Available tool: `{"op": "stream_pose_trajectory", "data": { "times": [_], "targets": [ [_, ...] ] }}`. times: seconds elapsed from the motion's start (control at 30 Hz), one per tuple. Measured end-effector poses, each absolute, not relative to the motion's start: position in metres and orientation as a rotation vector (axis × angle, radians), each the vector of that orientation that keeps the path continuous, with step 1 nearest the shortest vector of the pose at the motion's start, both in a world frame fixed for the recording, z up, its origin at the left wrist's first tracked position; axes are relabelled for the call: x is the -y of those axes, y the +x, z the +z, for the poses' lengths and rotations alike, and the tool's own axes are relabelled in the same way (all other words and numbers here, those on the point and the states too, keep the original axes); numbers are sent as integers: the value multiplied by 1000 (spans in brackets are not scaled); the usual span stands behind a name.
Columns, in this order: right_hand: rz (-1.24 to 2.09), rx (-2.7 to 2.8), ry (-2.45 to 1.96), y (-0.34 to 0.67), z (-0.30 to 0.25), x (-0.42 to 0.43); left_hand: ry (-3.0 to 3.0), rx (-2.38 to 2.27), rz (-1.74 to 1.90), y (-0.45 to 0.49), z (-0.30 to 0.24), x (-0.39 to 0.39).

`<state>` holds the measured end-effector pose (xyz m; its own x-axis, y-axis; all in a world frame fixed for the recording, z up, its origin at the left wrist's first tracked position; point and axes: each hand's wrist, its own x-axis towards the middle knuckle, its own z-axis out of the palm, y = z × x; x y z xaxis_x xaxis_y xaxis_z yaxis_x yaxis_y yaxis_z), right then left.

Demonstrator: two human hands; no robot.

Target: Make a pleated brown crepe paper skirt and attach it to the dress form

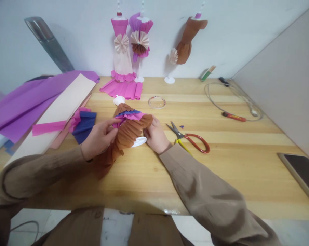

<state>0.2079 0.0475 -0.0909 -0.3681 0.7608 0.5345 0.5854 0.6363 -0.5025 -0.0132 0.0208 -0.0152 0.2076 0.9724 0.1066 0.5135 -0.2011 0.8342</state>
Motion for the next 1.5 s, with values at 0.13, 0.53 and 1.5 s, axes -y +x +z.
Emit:
{"op": "stream_pose_trajectory", "data": {
  "times": [0.13, 0.53, 1.5],
  "targets": [
    [296, 2099, -1052, 209, -92, -47, 2254, -1637, 672, -16, -19, -25],
    [208, 2124, -1054, 211, -97, -47, 2614, -1794, 564, -14, -25, -33],
    [231, 2125, -1131, 213, -98, -47, 1070, -1210, 925, -16, -16, -41]
  ]
}}
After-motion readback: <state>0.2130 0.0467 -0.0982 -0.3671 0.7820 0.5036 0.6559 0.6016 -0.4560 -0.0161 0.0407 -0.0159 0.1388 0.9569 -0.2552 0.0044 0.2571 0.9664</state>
